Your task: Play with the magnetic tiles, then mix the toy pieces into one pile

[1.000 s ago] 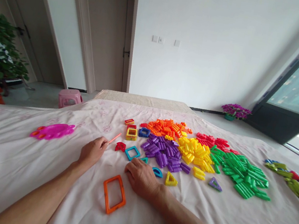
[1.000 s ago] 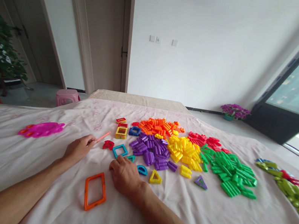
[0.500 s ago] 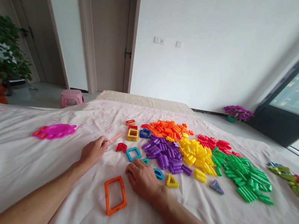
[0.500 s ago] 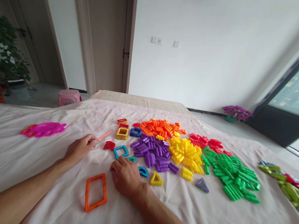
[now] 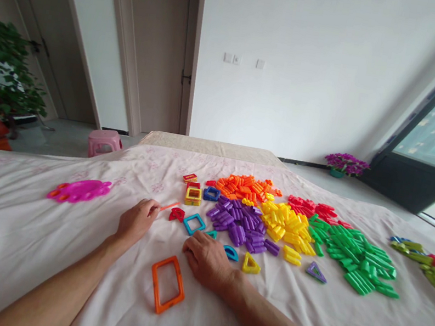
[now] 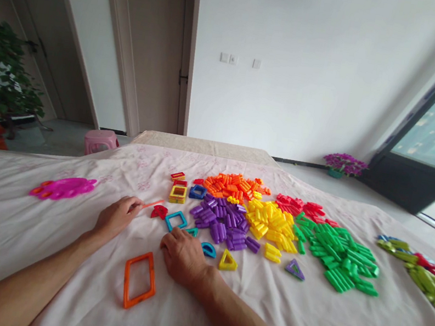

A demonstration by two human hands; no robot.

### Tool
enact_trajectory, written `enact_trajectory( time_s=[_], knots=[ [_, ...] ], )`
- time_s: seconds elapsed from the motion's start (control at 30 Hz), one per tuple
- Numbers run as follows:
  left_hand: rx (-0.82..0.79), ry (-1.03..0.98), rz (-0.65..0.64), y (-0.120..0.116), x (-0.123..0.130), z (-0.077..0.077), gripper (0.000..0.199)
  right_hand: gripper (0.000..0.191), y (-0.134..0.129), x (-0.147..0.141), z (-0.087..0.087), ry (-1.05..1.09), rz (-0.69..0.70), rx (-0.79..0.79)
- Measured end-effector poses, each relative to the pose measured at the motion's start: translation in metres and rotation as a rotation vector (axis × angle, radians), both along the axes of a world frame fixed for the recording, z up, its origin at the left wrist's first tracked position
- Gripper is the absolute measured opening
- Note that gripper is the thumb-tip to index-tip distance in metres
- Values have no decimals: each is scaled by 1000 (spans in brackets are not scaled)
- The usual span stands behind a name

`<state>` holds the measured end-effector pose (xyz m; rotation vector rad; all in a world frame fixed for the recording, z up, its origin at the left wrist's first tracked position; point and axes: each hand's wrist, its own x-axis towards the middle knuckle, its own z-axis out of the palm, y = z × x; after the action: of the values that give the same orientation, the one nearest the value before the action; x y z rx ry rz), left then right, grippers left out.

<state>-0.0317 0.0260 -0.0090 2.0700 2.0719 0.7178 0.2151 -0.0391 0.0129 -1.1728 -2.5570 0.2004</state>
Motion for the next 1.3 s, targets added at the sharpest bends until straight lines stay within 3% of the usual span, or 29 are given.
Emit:
enact_trajectory(
  time_s=[0.33, 0.5, 0.8, 1.3],
  knots=[
    [121, 95, -181, -1, 2, -4, 17, 12, 0, 0, -2, 0, -3, -5],
    [126, 64, -194, 2, 0, -6, 17, 11, 1, 0, -2, 10, -3, -6],
    [47, -194, -162, 6, -4, -7, 23, 11, 2, 1, -4, 12, 4, -1],
    [31, -212, -184, 6, -2, -8, 24, 12, 4, 0, -7, 27, 14, -5]
  ],
)
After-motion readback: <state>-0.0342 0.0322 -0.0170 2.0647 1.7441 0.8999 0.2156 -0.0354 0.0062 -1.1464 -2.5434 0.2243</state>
